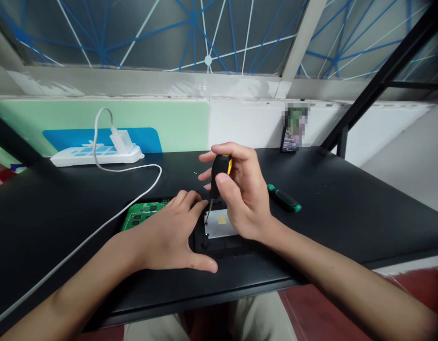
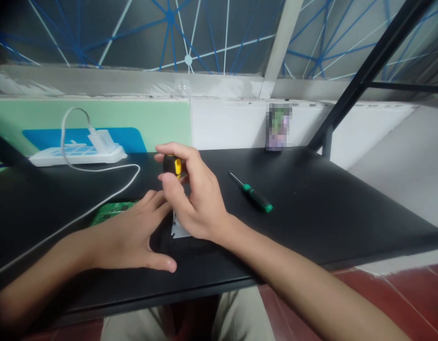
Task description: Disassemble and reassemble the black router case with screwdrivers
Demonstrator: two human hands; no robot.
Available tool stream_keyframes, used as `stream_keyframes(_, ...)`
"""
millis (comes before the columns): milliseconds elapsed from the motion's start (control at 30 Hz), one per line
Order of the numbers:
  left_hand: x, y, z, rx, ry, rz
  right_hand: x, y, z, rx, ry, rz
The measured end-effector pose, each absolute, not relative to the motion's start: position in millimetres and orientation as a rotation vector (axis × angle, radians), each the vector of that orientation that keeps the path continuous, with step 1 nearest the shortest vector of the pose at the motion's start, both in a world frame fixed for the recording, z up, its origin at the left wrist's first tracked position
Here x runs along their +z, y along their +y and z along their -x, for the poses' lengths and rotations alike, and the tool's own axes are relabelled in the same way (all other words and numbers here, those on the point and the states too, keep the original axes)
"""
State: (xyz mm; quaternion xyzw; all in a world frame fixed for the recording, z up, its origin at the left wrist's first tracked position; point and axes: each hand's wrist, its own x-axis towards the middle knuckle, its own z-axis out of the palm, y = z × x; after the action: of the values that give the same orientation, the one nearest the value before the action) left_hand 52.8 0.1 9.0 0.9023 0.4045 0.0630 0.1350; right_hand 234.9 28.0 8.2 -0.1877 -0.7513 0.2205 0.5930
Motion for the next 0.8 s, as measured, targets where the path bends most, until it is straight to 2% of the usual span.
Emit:
stream_keyframes(367, 8.8, 0.9, -53.1, 0.173, 1.162, -2.629, 9.4, 33.1, -231.9, 0.294, -1.660, 0.413)
stream_keyframes(800, 7.2, 0.3, -52.0, 0.229, 1.159, -2.610, 8.7, 28.0, -237.4, 0.534, -1.747, 0.428)
